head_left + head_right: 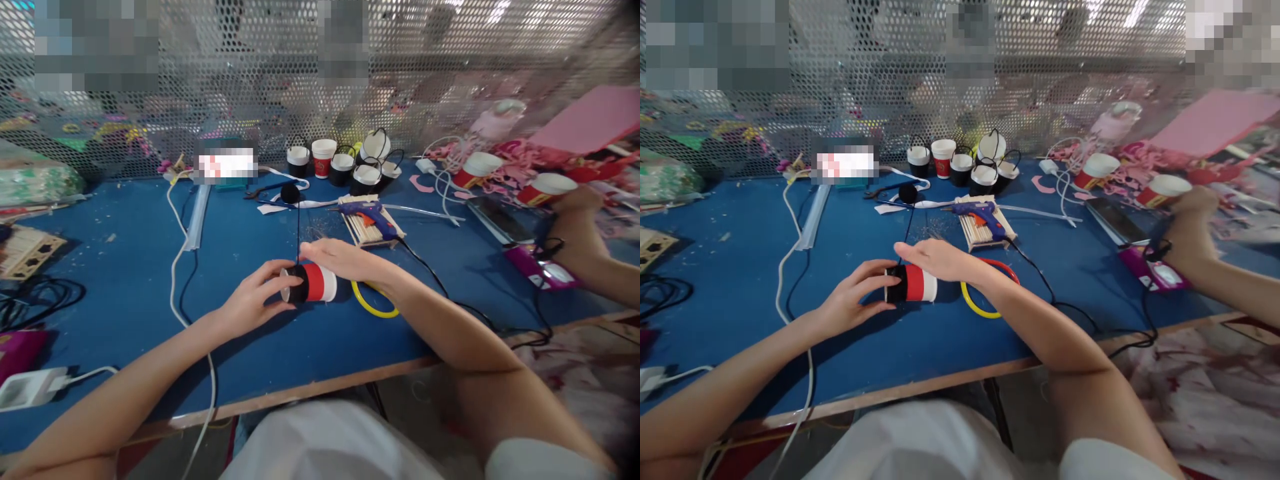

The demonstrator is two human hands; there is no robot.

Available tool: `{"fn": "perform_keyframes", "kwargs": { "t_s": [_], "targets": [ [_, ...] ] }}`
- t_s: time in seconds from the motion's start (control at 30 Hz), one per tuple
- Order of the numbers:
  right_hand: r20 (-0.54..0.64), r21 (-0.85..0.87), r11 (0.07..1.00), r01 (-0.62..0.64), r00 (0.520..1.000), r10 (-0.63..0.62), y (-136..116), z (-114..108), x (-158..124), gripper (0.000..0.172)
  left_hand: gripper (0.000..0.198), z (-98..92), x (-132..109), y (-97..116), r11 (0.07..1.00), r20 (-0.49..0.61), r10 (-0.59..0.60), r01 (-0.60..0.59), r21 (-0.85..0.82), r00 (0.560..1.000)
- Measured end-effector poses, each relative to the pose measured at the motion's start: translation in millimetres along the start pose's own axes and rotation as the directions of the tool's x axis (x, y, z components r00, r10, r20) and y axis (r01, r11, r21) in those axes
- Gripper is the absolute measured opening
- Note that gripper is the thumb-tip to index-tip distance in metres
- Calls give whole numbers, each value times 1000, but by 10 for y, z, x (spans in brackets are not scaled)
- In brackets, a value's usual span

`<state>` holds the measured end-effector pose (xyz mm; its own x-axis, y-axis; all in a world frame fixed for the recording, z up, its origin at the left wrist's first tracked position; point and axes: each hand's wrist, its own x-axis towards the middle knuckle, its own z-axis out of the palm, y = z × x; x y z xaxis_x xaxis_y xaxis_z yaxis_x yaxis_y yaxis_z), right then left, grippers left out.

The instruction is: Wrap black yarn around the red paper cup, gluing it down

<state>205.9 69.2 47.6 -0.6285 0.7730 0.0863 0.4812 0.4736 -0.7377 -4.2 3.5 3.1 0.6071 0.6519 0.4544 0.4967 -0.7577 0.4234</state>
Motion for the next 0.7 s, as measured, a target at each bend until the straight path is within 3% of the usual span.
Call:
{"fn": "perform_keyframes", "kwargs": {
  "t_s": [0.07, 0.1, 0.23, 0.4, 0.6, 0.7],
  "targets": [
    [159, 89, 996, 16, 987, -30, -11, 69, 57, 40, 31, 4, -4, -3, 1000, 7, 17, -17, 13, 1000],
    [168, 127, 992, 19, 985, -40, -10, 89, 74, 37, 30, 2, -4, -4, 1000, 12, 19, -19, 9, 1000],
    [-70, 214, 977, 17, 998, -2, 4, 94, 62, 28, 41, -10, 2, -4, 995, -9, -37, 36, -98, 999],
    [-218, 261, 963, 71, 976, -13, 12, 33, 4, 26, 55, 6, 11, 8, 885, 4, -271, 251, -393, 963],
    [-314, 241, 962, 130, 948, -49, 32, 18, 17, 26, 49, 11, 22, 29, 721, 144, -420, 426, -547, 896],
    [-315, 210, 971, 116, 948, -45, 43, 30, 32, 26, 49, 11, 13, 23, 716, 165, -423, 440, -543, 891]
  ]
}}
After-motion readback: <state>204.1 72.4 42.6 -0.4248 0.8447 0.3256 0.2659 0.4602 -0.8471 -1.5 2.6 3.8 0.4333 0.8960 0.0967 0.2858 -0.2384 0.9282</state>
